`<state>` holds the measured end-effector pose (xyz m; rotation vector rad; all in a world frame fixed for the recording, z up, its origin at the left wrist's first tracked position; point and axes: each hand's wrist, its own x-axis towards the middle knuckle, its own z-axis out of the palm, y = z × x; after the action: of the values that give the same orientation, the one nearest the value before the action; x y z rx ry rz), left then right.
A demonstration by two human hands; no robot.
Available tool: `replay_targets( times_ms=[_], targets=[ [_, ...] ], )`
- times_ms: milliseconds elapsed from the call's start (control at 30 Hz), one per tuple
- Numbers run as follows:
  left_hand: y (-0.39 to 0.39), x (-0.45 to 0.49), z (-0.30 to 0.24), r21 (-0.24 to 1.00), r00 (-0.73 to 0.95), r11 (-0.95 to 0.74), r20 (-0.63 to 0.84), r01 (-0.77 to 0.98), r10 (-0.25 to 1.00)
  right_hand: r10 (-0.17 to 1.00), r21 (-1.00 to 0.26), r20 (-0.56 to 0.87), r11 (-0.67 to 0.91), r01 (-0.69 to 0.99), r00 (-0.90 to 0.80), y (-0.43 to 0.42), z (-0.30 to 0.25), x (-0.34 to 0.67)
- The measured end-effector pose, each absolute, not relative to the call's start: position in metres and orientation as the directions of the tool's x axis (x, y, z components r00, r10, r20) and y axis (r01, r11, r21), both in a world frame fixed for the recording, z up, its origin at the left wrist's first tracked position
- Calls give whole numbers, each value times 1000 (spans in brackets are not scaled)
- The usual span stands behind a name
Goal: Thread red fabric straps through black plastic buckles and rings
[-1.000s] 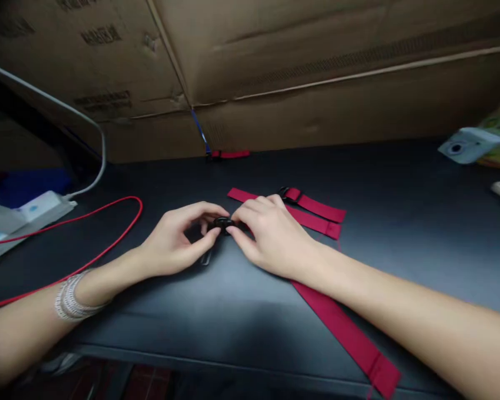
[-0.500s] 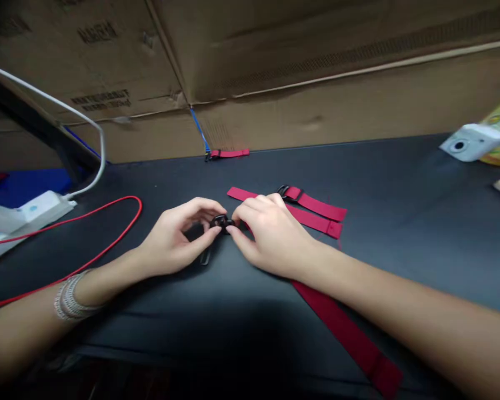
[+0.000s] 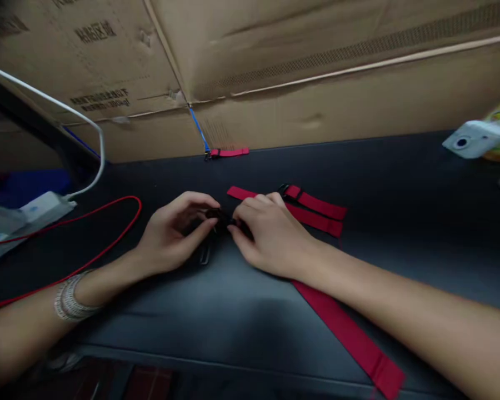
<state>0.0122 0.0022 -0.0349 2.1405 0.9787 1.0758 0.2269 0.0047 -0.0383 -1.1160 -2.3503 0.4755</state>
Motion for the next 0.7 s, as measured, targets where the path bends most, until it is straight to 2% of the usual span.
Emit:
replay_targets(
  times_ms=[333,567,700],
  targets=[
    [3,10,-35,703,424,-605,451,373,785,803,-534,215,574,621,-557,5,-33,228],
    [1,17,-32,901,301,-377,306,215,903,805,-533,203,569,626,-558,5,-34,228],
    [2,19,-31,938,284,-311,260,151,923,802,-538,192,568,623,-566,6,-33,228]
  ],
)
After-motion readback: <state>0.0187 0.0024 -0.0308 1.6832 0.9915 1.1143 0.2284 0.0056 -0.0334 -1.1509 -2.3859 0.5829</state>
